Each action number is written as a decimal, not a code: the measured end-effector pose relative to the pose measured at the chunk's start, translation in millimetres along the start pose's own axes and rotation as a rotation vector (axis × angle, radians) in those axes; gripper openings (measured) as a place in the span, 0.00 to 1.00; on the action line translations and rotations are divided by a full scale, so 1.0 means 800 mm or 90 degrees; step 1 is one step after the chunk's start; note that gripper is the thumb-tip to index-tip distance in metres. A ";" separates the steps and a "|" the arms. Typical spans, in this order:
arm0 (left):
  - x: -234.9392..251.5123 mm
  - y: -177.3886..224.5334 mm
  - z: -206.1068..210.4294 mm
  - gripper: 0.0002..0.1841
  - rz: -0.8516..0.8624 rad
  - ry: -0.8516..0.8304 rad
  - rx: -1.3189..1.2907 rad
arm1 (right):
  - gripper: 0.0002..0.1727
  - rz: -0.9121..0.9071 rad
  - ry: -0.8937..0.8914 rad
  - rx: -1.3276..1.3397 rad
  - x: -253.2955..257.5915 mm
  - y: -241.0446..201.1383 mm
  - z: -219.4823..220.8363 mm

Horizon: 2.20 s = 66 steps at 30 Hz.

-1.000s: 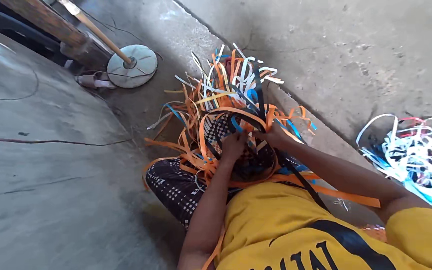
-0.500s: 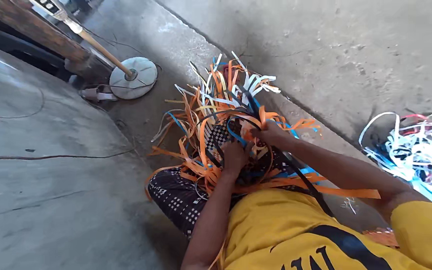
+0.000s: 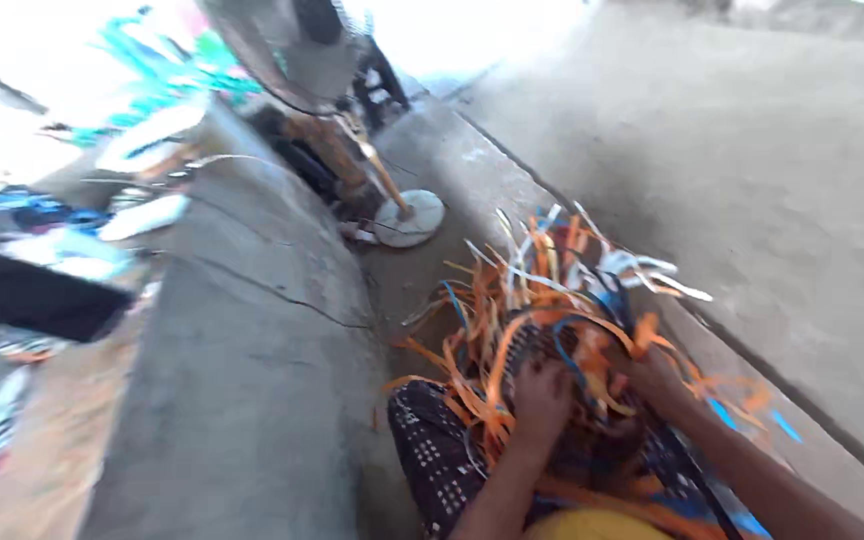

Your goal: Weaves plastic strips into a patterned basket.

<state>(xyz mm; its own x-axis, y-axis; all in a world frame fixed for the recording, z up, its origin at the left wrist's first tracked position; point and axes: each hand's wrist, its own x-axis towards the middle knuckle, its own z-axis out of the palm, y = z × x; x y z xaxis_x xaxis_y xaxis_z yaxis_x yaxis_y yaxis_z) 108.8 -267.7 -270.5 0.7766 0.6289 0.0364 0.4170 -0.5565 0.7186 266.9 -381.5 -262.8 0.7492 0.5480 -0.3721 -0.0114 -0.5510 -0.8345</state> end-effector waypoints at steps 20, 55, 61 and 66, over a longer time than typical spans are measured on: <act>0.086 0.019 0.063 0.22 -0.128 -0.316 0.050 | 0.34 -0.118 -0.016 -0.130 -0.012 0.047 -0.001; 0.085 0.003 0.091 0.17 -0.040 -0.289 0.007 | 0.13 -0.749 -0.197 -0.402 -0.045 0.010 0.020; 0.092 -0.014 0.099 0.23 -0.066 -0.304 -0.052 | 0.22 -0.192 -0.303 -0.646 0.072 -0.056 -0.048; 0.096 -0.022 0.100 0.23 -0.081 -0.286 -0.068 | 0.27 -0.178 -0.159 -0.872 0.136 -0.118 -0.090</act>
<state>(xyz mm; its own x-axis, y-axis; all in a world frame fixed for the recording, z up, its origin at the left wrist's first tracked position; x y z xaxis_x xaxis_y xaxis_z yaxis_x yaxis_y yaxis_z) 199.2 -253.2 -336.0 0.8591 0.3793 -0.3435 0.4901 -0.4166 0.7657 396.7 -315.1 -195.2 0.4833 0.7542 -0.4445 0.8638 -0.4935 0.1019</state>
